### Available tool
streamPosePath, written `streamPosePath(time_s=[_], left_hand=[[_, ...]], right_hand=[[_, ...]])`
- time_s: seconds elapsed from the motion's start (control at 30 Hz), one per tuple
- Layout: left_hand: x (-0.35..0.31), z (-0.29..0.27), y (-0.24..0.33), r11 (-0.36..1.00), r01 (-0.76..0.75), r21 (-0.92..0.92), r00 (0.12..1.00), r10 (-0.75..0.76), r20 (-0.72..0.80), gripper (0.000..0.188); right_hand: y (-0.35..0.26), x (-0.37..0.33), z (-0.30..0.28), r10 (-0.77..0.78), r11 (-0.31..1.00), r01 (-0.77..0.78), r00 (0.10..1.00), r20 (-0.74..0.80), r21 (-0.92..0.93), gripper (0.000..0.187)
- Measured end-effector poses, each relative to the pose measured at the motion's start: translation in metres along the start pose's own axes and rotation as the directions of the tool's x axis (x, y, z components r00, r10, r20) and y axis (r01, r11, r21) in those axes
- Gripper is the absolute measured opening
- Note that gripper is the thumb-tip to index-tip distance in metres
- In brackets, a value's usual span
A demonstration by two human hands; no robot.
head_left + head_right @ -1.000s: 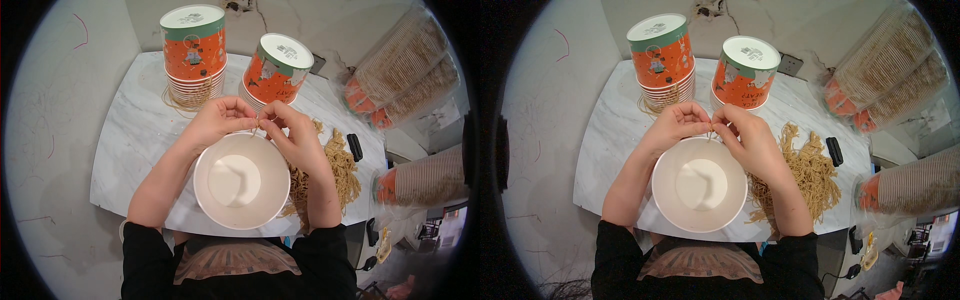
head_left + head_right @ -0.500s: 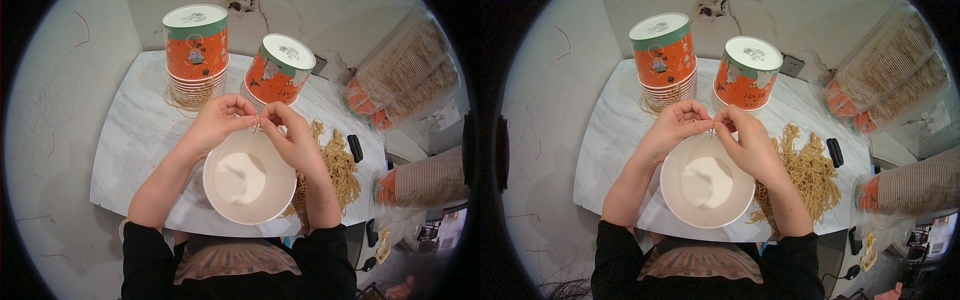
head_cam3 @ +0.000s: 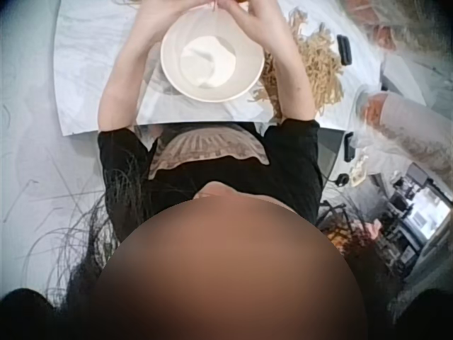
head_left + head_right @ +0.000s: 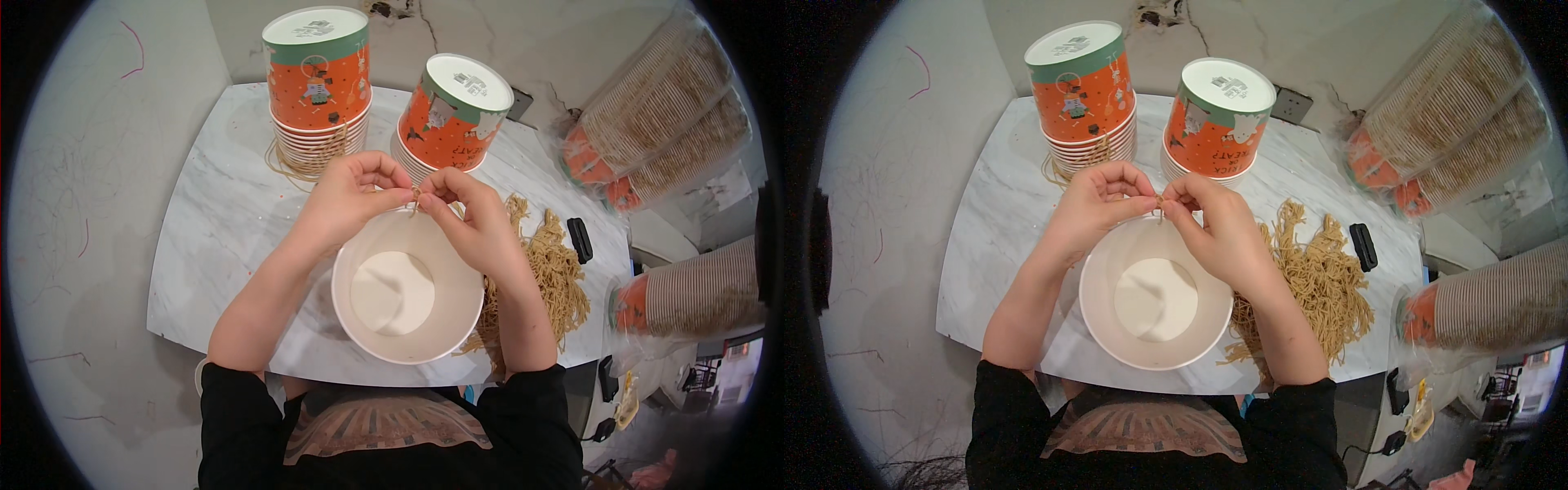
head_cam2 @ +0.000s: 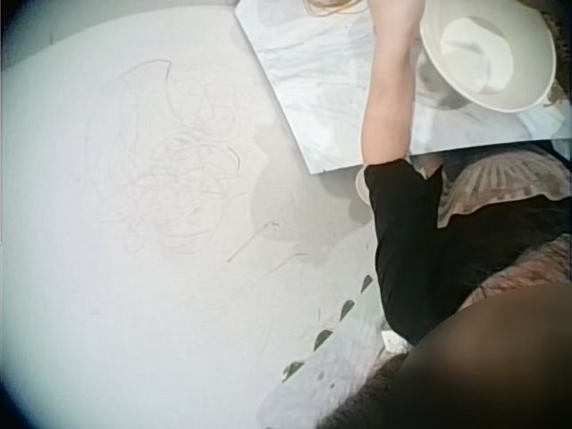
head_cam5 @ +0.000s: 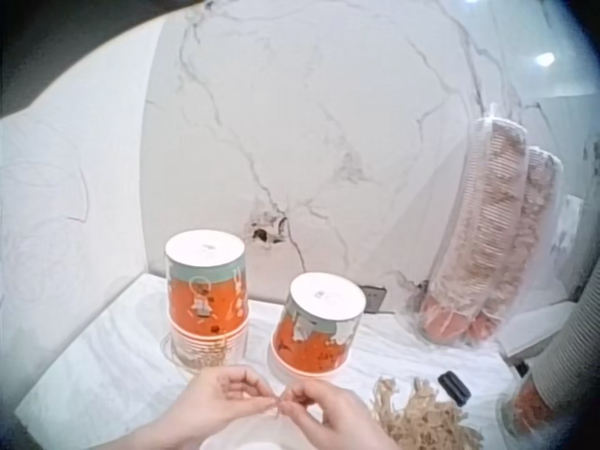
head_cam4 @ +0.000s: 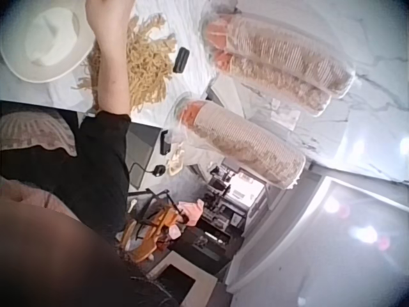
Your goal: Threading and tying cord handles onto decorated paper tubs at a workbench.
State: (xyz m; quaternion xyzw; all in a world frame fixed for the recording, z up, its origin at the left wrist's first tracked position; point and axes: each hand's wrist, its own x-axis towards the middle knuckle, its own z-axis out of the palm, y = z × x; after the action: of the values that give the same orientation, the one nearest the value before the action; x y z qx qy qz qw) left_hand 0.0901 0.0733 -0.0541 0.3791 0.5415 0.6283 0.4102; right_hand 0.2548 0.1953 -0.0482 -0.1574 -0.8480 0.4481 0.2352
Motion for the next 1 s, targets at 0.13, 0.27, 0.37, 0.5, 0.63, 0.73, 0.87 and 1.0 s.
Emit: streamPosePath(time_s=[0.13,0.27,0.37,0.5,0.63,0.73,0.87,1.0], left_hand=[[-0.002,-0.005,0.005,0.999,0.001,0.033,1.000,-0.001,0.003,0.008],[-0.005,-0.008,0.012,0.918,0.051,0.393,0.999,-0.053,-0.004,0.010],[-0.007,-0.005,0.015,0.911,0.053,0.409,0.998,-0.060,0.005,0.014],[-0.007,-0.002,0.016,0.944,0.058,0.324,0.998,-0.065,0.011,0.017],[-0.005,-0.006,0.007,0.972,0.059,0.227,0.998,-0.060,-0.004,0.016],[-0.004,-0.009,0.012,0.976,0.094,0.198,0.994,-0.102,0.031,0.014],[-0.004,-0.012,0.015,0.974,0.143,0.176,0.989,-0.149,0.024,0.010],[-0.002,-0.016,0.015,0.973,0.135,0.189,0.989,-0.145,0.042,0.009]], right_hand=[[0.000,0.002,0.001,0.026,0.999,-0.027,0.999,0.024,0.021,0.014],[-0.001,0.002,0.000,-0.019,0.999,0.018,0.999,0.038,0.040,0.012],[-0.001,0.002,0.003,-0.048,0.998,0.047,0.999,0.023,0.030,0.012],[-0.009,0.000,0.001,-0.069,0.996,0.069,0.998,0.011,-0.060,0.013],[-0.013,-0.001,0.003,-0.110,0.991,0.110,0.994,0.003,-0.070,0.015],[-0.016,-0.001,0.002,-0.177,0.972,0.177,0.984,0.019,-0.151,0.016],[-0.019,-0.002,0.002,-0.120,0.972,0.117,0.993,-0.004,-0.202,0.017],[-0.018,-0.002,0.001,-0.080,0.978,0.076,0.997,-0.013,-0.196,0.015]])
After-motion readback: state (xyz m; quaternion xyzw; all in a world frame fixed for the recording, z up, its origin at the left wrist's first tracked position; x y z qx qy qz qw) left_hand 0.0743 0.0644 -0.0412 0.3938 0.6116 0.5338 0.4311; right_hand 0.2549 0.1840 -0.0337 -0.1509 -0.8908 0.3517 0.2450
